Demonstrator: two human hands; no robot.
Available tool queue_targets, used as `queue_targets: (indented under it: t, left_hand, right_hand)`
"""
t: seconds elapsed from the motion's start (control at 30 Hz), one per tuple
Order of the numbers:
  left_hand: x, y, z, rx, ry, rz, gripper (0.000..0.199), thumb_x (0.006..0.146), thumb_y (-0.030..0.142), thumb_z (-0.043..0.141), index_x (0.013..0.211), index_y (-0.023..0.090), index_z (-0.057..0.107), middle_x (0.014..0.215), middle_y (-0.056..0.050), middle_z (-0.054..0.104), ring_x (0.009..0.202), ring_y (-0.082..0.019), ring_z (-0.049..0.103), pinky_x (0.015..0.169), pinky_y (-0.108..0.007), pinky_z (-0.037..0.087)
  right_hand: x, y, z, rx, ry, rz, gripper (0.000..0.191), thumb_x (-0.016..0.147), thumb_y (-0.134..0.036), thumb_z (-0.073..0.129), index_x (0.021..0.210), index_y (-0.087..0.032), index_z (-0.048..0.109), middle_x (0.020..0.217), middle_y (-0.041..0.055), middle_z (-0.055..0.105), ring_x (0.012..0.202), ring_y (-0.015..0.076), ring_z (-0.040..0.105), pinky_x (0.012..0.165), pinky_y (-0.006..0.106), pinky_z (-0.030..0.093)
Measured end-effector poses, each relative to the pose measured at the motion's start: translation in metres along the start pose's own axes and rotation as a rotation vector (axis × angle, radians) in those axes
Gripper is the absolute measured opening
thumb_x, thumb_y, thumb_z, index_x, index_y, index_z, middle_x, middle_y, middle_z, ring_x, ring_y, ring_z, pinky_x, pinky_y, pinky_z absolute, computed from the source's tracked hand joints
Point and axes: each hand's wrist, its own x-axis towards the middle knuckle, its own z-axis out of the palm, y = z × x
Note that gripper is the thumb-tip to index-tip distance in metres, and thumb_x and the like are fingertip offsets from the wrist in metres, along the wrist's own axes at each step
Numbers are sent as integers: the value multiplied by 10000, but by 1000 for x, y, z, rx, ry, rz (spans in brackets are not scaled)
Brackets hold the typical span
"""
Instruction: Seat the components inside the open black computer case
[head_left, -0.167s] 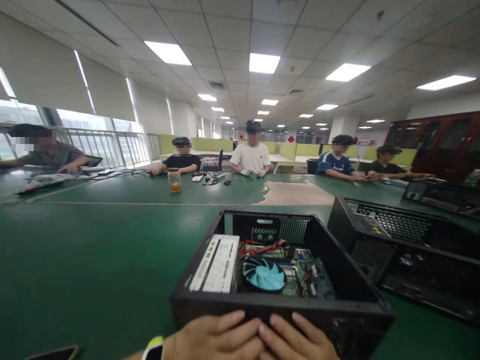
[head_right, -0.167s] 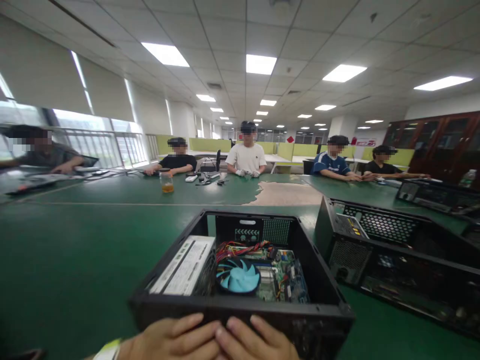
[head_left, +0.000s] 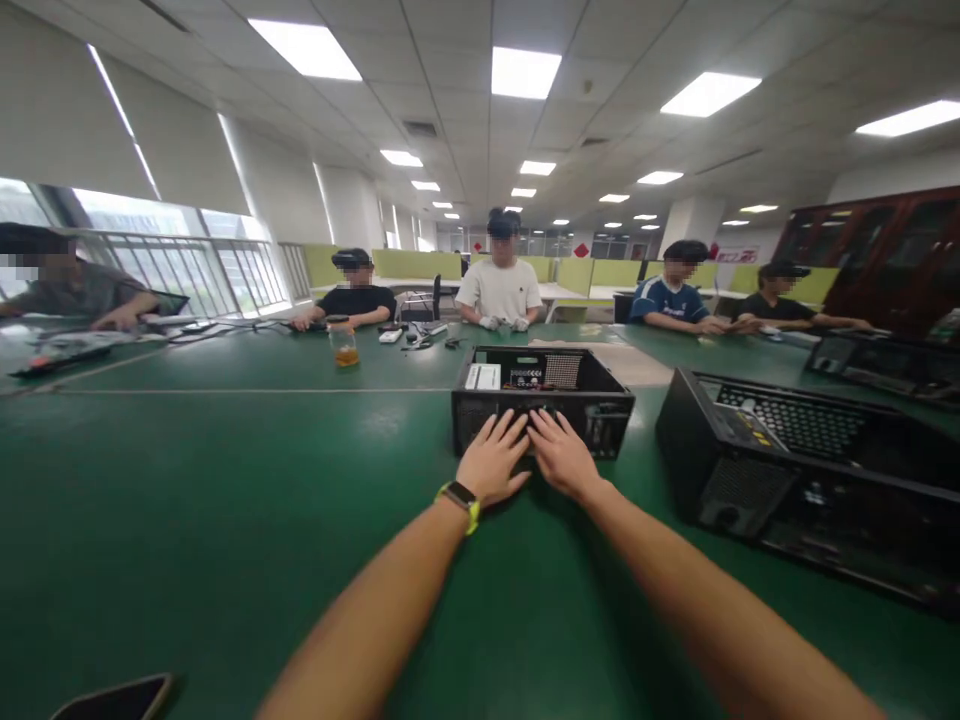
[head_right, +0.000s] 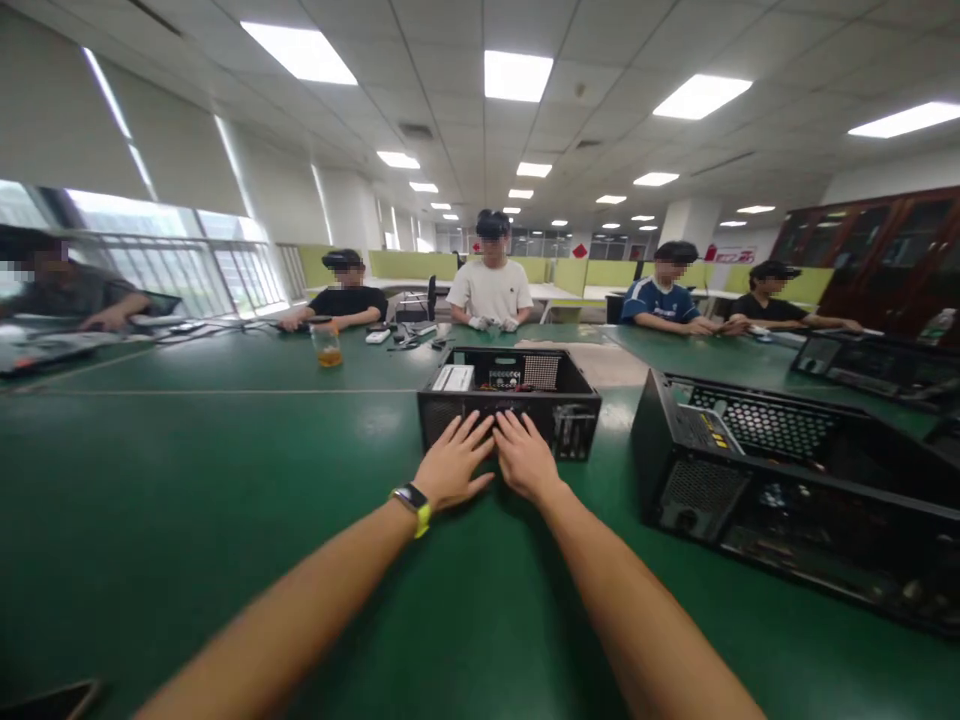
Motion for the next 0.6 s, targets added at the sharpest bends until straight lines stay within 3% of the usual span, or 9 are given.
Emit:
queue_targets:
  t: [0.03, 0.13, 0.23, 0.37, 0.47, 0.57, 0.6]
  left_hand:
    - [19, 7, 13, -15, -38, -161, 630, 853, 471, 426, 1373, 119, 387, 1442, -131, 350, 1374, -286, 185, 1135, -459, 135]
    - [53, 38, 36, -82, -68, -299, 770, 836, 544, 401, 1430, 73, 265, 1472, -168, 273, 1387, -323, 94, 1132, -481, 90]
    - [55, 55, 34, -104, -18, -302, 725, 849, 529, 385, 1427, 102, 285, 1472, -139, 289, 1394, -300, 68, 1134, -480, 65]
    - [34, 48, 18, -91, 34, -238, 608, 881, 498, 364, 1387, 161, 368, 1480, -100, 286, 1390, -267, 126, 1134, -460, 97]
    - [13, 38, 6, -78, 8, -227, 530, 895, 473, 367, 1340, 192, 430, 1431, -92, 376, 1370, -257, 205, 1128, -452, 135]
    - [-8, 30, -1, -41, -20, -261, 484, 887, 446, 402, 1293, 194, 480, 1390, -101, 428, 1346, -264, 262, 1119, -451, 169]
    - [-14, 27, -3, -27, -24, -279, 473, 882, 436, 415, 1281, 193, 490, 1383, -106, 434, 1340, -266, 274, 1114, -451, 180]
  right_hand:
    - [20, 11, 5, -7, -98, 46, 412, 889, -211, 348, 1220, -79, 555, 1370, 129, 432, 1298, 226, 350, 1123, 409, 170]
    - [50, 25, 2, -41, -234, 77, 408, 903, -236, 314, 1125, -68, 613, 1303, 139, 499, 1265, 249, 370, 1116, 408, 154]
    - [41, 28, -16, -75, -266, 70, 406, 904, -225, 304, 1157, -90, 591, 1287, 125, 511, 1239, 244, 383, 1097, 392, 166]
    - [6, 45, -46, -139, -257, 178, 398, 907, -234, 293, 1183, -135, 563, 1286, 121, 502, 1227, 237, 379, 1073, 401, 169]
    - [-20, 77, -70, -257, -243, 565, 402, 879, -352, 376, 1156, -137, 571, 1289, 164, 473, 1231, 296, 363, 1039, 469, 180]
    - [-46, 118, -90, -317, -321, 1097, 648, 751, -533, 525, 1203, -68, 527, 1296, 271, 414, 1219, 389, 362, 981, 546, 221]
    - [-55, 131, -95, -285, -359, 1213, 715, 719, -574, 538, 1208, -53, 520, 1272, 295, 425, 1196, 399, 391, 957, 553, 251]
